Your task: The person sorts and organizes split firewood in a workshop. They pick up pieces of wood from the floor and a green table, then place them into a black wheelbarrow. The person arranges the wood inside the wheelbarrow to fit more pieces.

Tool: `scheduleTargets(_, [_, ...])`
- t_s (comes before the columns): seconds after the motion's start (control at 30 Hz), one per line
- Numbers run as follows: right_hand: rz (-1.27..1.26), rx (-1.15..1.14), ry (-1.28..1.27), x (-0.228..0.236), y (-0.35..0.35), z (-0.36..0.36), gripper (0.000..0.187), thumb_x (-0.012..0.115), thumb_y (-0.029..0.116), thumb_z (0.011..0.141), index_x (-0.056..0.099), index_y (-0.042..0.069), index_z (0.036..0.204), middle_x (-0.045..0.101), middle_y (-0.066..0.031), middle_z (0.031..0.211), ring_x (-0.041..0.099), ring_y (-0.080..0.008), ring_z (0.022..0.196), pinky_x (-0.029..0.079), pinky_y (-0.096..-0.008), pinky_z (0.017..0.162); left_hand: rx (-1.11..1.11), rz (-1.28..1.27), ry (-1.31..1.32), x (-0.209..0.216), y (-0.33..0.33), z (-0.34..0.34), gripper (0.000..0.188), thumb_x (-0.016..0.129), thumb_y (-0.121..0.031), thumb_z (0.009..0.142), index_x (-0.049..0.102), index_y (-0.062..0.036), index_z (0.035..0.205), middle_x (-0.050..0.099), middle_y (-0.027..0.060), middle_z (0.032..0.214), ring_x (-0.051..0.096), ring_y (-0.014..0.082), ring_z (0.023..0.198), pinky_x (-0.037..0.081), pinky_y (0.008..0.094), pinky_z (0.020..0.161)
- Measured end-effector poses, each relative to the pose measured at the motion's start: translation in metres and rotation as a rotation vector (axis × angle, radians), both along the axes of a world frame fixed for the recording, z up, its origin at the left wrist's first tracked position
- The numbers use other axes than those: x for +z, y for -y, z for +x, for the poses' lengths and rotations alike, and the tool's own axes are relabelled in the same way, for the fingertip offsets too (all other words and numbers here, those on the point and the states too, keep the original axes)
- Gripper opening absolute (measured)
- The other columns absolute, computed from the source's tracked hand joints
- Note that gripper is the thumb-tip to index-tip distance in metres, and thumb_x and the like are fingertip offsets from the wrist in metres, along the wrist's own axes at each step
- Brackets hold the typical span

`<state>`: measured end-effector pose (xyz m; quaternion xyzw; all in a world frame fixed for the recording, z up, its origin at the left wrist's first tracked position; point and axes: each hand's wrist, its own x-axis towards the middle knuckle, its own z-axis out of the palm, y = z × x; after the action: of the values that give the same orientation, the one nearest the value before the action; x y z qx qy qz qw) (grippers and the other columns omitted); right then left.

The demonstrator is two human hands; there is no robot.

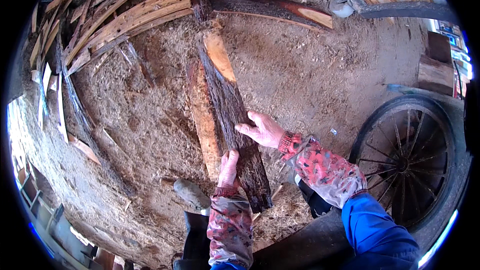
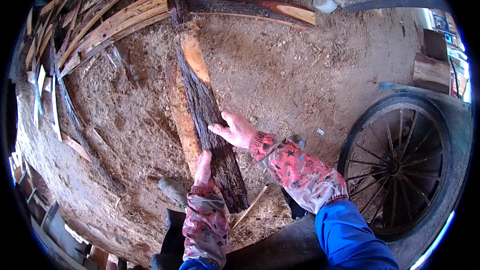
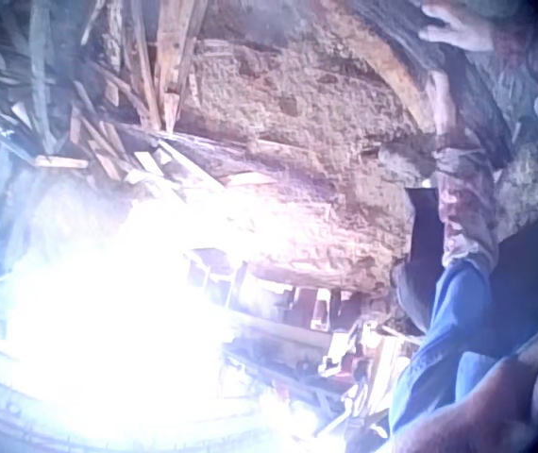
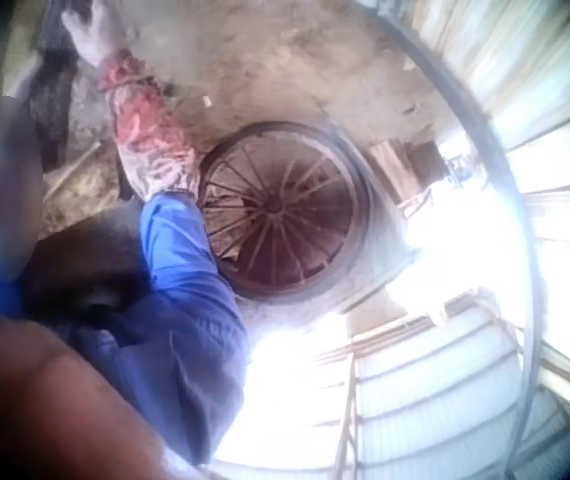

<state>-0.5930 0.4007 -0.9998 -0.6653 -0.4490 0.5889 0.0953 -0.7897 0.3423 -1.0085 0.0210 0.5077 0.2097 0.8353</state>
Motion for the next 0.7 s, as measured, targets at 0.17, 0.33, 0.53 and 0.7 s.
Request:
scheduleTargets(0.17, [0.117,0.188,0.224,-0.016,-0.05,0.054,0.041,0.068,0.043,0.087,0.063,0.004,0.097,0.065,-0.016,0.082,0.066,-0.0284,0.076,0.052,-0.041,0.067,-0.215,-0.071,-0.054,0.012,-0.027,-0.004,0.045,0.078,-0.011,0.077,0.06,0.0003,0.117,0.069,0.0066,0.102,0.065,0.0163,0.086,0.054,0.0328,0.081])
scheduleTargets(0.33, [0.463,0.165,0.927,-0.043,-0.137,0.195,0.078,0.077,0.033,0.078,0.043,-0.002,0.139,0.039,-0.0236,0.144,0.04,-0.0366,0.134,0.034,-0.0424,0.112,-0.322,0.056,-0.125,0.015,-0.025,-0.029,0.044,0.079,-0.016,0.076,0.063,0.0018,0.113,0.069,0.0064,0.101,0.064,0.0176,0.087,0.051,0.0323,0.084])
scheduleTargets(0.53, [0.232,0.344,1.125,-0.054,-0.195,0.237,0.105,0.085,0.031,0.064,0.027,0.007,0.148,0.04,-0.0194,0.141,0.038,-0.0379,0.133,0.032,-0.055,0.11,-0.222,0.136,-0.156,0.018,-0.002,-0.039,0.041,0.078,-0.011,0.076,0.063,0.0005,0.112,0.067,0.0053,0.105,0.063,0.0164,0.091,0.051,0.0324,0.083])
scheduleTargets(0.7, [0.18,0.454,1.132,-0.058,-0.164,0.22,0.086,0.081,0.032,0.058,0.042,0.006,0.13,0.051,-0.0185,0.125,0.053,-0.0381,0.118,0.043,-0.0541,0.097,-0.206,0.056,-0.089,0.012,0.004,-0.032,0.04,0.077,-0.011,0.076,0.063,0.0012,0.111,0.068,0.0049,0.102,0.063,0.0155,0.089,0.051,0.0315,0.081])
